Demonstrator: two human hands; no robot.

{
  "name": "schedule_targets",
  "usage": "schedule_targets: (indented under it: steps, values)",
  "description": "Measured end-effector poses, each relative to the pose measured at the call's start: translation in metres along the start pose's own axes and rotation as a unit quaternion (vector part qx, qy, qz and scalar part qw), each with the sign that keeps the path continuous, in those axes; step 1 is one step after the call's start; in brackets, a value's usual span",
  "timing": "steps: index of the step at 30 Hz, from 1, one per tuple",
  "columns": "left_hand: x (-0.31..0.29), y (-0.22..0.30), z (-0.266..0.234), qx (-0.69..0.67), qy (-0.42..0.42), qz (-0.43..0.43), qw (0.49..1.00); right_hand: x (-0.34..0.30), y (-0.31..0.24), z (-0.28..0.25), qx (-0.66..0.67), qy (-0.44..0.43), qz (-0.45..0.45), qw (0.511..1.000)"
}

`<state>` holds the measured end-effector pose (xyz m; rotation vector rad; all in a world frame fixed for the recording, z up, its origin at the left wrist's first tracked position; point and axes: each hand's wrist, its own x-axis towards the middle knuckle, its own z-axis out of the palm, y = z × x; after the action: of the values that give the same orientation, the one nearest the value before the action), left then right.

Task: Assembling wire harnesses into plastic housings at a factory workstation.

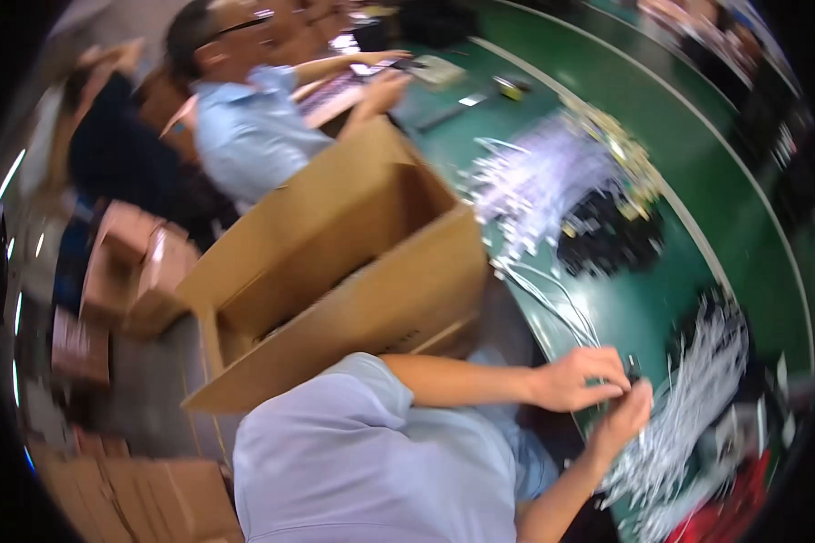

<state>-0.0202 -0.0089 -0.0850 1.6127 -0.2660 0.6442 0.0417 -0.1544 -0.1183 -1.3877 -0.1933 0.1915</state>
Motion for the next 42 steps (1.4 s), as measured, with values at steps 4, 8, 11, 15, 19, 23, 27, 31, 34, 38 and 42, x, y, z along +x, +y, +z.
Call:
schedule_targets:
  steps: [4,8,11,15,19,23,27,31,34,38,42]
  values:
    - [-0.002,0.013,-0.011,-0.015,0.029,-0.019,0.999,0.004,-0.008,-0.009,0.030,-0.214,-0.014,0.976]
    - [0.000,0.001,-0.011,-0.089,-0.037,-0.058,0.994,0.008,-0.019,-0.006,0.030,-0.224,0.011,0.974]
    - [0.002,0.001,-0.007,-0.074,-0.021,-0.019,0.997,0.008,-0.014,-0.005,0.064,-0.193,0.021,0.979]
    - [0.007,0.014,-0.004,-0.053,-0.041,-0.051,0.996,0.009,-0.010,-0.013,0.080,-0.203,0.034,0.975]
    - [0.003,0.001,-0.001,-0.035,-0.018,0.029,0.999,0.011,-0.006,-0.016,0.063,-0.237,0.028,0.969]
    - [0.000,-0.013,-0.005,-0.028,0.006,0.036,0.999,0.018,-0.015,-0.015,-0.005,-0.158,0.004,0.987]
    - [0.002,-0.013,-0.019,-0.098,0.033,-0.111,0.988,0.034,-0.031,-0.026,-0.030,-0.107,0.005,0.994]
    - [-0.001,-0.025,-0.032,-0.114,0.070,-0.168,0.977,0.045,-0.048,-0.044,-0.039,-0.123,-0.025,0.991]
    - [-0.003,-0.031,-0.034,-0.117,0.088,-0.187,0.971,0.037,-0.073,-0.055,-0.076,-0.136,-0.047,0.987]
    - [-0.011,-0.042,-0.028,-0.160,0.091,-0.188,0.965,0.009,-0.120,-0.054,-0.179,-0.105,-0.059,0.976]
    - [-0.003,-0.045,-0.034,-0.011,0.007,-0.047,0.999,0.034,-0.109,-0.105,-0.261,-0.086,-0.084,0.958]
